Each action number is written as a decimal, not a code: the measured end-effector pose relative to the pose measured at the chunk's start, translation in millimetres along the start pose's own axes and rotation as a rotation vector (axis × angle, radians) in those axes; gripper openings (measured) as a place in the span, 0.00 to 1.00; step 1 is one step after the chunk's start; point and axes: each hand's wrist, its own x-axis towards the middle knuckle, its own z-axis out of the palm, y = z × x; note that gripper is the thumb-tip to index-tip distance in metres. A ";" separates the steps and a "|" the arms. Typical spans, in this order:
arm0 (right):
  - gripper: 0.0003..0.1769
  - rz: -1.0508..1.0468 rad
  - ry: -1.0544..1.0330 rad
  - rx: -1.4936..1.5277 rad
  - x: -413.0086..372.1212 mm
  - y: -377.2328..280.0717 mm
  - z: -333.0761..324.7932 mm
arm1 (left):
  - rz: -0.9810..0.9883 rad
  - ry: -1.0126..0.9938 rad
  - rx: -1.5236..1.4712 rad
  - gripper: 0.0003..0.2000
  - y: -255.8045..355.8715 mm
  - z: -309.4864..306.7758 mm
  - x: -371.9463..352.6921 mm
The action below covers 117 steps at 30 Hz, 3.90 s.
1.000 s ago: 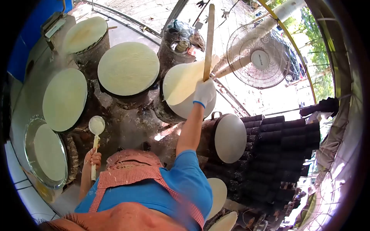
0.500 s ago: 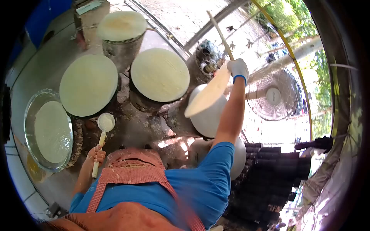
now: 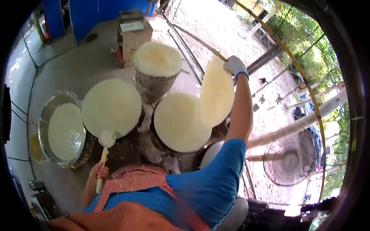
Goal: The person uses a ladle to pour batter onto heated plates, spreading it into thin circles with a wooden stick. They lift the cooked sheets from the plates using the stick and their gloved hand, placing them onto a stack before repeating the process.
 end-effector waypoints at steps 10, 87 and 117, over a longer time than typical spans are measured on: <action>0.13 -0.410 0.272 -0.356 193.7 -135.6 72.6 | 0.338 0.000 -0.133 0.14 -54.6 63.7 25.7; 0.17 -0.098 -0.488 0.988 -464.7 -388.6 282.3 | 0.438 0.412 0.582 0.02 96.0 204.8 -281.1; 0.23 1.581 0.959 0.407 -971.1 30.3 222.0 | -1.270 -0.403 1.985 0.30 -698.4 -176.3 299.6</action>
